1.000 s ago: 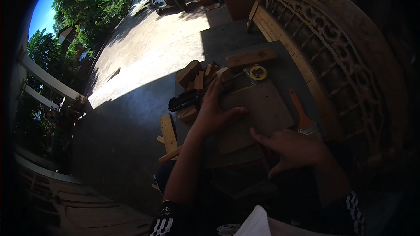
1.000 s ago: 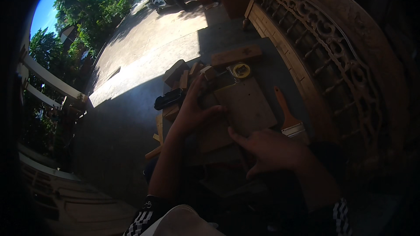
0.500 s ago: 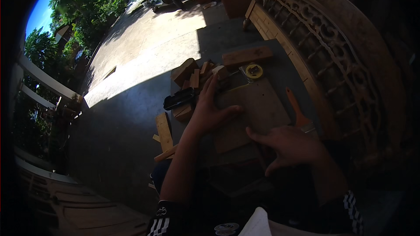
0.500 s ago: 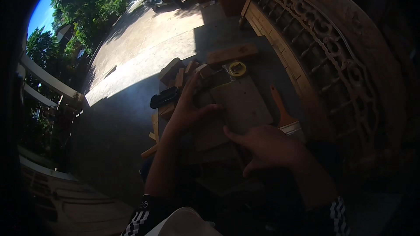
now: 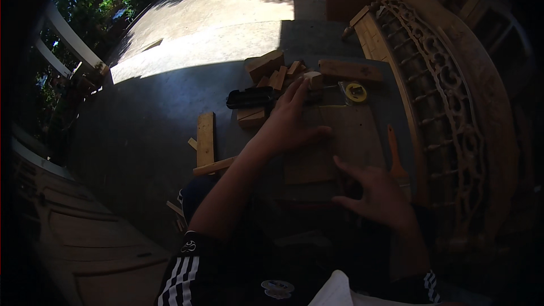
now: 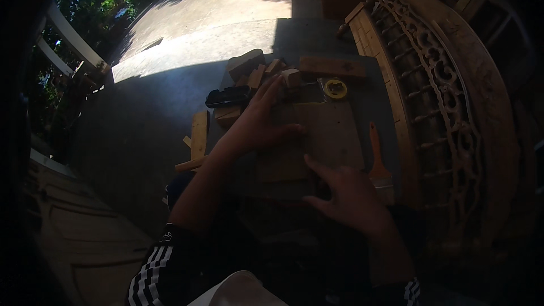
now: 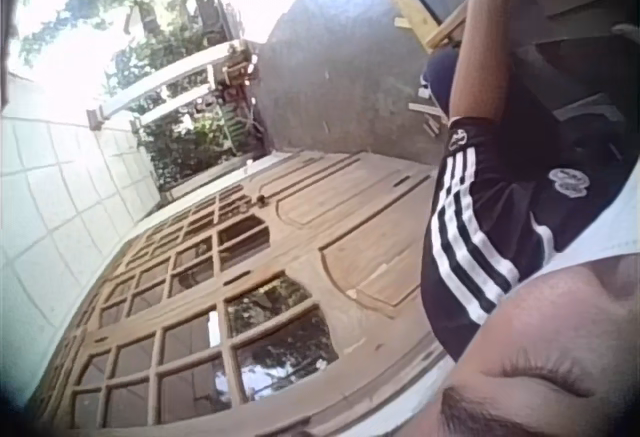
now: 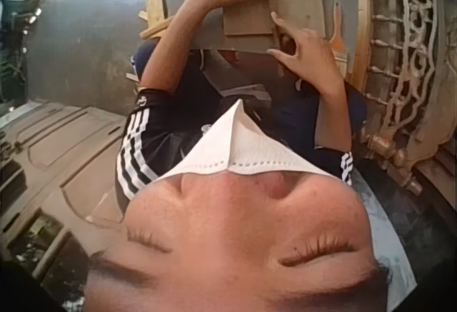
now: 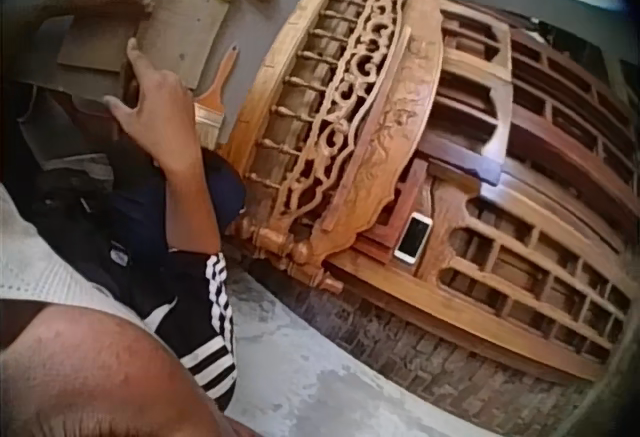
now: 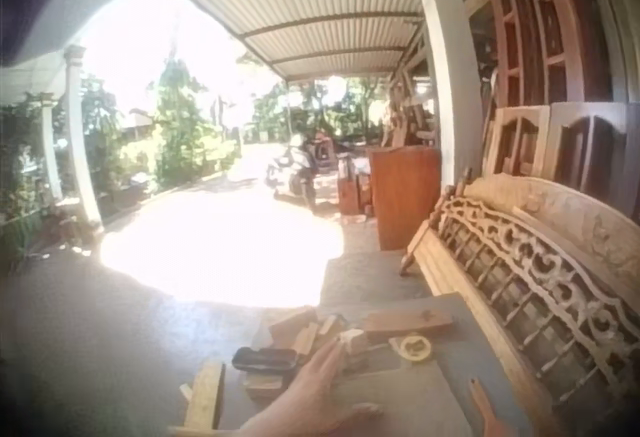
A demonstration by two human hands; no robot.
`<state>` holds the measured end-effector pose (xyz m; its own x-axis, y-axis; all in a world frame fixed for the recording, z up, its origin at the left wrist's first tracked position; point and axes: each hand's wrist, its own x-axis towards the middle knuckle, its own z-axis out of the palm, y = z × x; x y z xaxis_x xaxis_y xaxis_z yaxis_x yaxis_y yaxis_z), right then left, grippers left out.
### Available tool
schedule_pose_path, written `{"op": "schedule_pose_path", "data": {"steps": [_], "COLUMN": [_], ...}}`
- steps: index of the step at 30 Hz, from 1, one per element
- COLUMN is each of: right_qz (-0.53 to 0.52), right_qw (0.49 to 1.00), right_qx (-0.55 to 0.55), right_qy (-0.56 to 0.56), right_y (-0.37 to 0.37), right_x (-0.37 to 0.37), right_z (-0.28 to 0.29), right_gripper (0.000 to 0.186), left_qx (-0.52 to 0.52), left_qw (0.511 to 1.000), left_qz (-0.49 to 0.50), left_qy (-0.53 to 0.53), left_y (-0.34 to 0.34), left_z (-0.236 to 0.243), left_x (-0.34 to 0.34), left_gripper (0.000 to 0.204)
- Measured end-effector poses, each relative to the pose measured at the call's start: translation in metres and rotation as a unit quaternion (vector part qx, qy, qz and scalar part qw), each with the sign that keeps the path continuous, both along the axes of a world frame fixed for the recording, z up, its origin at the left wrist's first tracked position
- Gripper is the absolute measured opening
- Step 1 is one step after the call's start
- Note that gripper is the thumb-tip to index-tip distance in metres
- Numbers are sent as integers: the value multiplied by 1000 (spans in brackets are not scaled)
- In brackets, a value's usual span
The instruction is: Measure and mark a piece of wood for a woodworking project.
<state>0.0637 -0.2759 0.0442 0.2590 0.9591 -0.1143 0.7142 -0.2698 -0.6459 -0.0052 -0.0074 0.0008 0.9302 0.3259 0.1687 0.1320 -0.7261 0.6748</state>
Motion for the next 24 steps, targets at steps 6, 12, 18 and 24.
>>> {"op": "schedule_pose_path", "data": {"steps": [6,12,18,24], "right_qz": [-75,-100,-126,-147], "right_qw": [990,977,963,965], "right_qx": [30,62,126,79], "right_qy": [-114,-176,-202,-203], "right_y": [17,25,25,31], "right_x": [-2,-22,-32,-27], "right_z": [7,-3,-20,-22], "right_gripper": [65,63,58,53], "left_qx": [98,129,84,101], "left_qw": [994,989,988,980], "left_qz": [36,63,80,114], "left_qy": [-18,-17,-99,-126], "left_y": [-15,-32,-47,-50], "left_z": [27,11,-17,-23], "left_x": [-21,-29,-10,-13], "left_gripper": [89,34,26,28]}}
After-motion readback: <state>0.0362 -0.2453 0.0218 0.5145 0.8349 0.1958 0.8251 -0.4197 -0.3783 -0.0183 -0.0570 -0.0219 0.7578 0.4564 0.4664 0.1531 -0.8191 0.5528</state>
